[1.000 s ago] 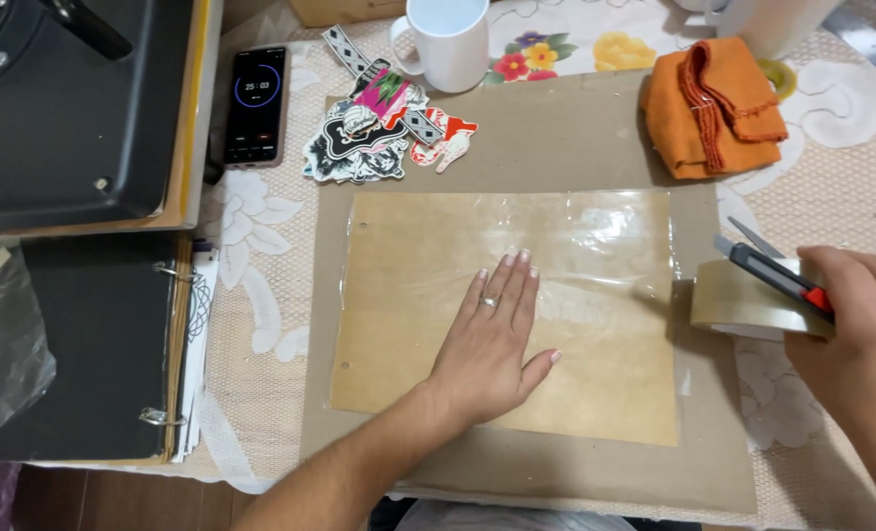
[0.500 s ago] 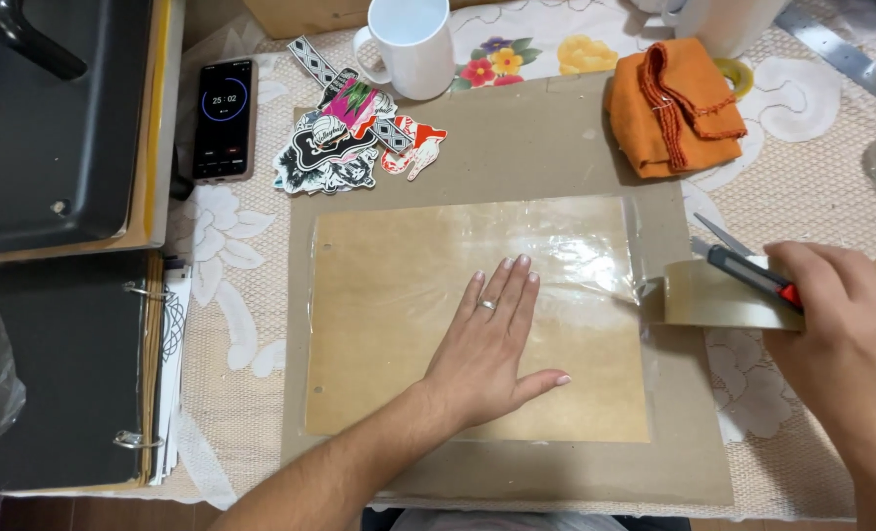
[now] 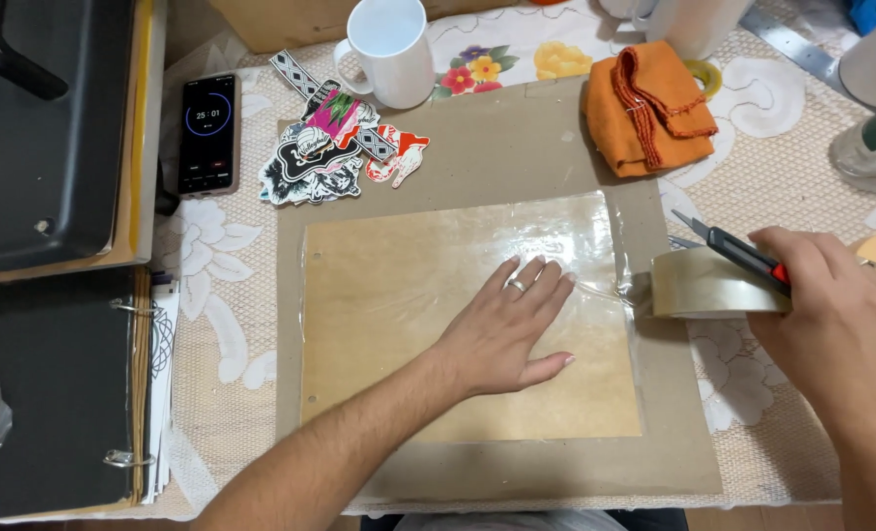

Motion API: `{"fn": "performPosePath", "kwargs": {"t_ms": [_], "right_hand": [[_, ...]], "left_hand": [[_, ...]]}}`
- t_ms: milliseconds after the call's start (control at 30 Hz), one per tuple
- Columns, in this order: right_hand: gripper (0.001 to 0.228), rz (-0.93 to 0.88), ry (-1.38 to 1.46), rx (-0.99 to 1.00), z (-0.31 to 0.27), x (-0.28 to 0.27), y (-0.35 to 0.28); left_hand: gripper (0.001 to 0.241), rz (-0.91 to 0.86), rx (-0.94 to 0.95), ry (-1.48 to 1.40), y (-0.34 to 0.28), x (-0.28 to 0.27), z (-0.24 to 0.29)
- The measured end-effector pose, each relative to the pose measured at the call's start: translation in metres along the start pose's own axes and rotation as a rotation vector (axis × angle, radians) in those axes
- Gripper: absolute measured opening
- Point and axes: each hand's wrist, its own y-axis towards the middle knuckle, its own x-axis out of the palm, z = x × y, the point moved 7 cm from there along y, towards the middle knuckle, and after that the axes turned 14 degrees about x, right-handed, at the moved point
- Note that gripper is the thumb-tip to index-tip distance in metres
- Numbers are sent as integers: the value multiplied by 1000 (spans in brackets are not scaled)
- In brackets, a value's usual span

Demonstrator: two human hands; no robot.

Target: Applying and smoothing clear packing tape onto a plastic sheet and trimming the edges with a utility knife.

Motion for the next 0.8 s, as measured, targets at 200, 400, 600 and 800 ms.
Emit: {"fn": "performPosePath", "kwargs": {"t_ms": [200,400,600,800], "right_hand": [[58,-45,83,43,4,0,-2],[73,-88,510,92,-11,-45,0],[50,-68,303,166,-32,-70,-81],[69,-585,-222,269,-85,-44,-97]], "left_hand": [[83,-98,10,69,5,9,-8],[78,-109,57,61,14,14,-5],[68,-93,265,-33,17,20,3],[77,-56,231,-86,18,19,9]]}}
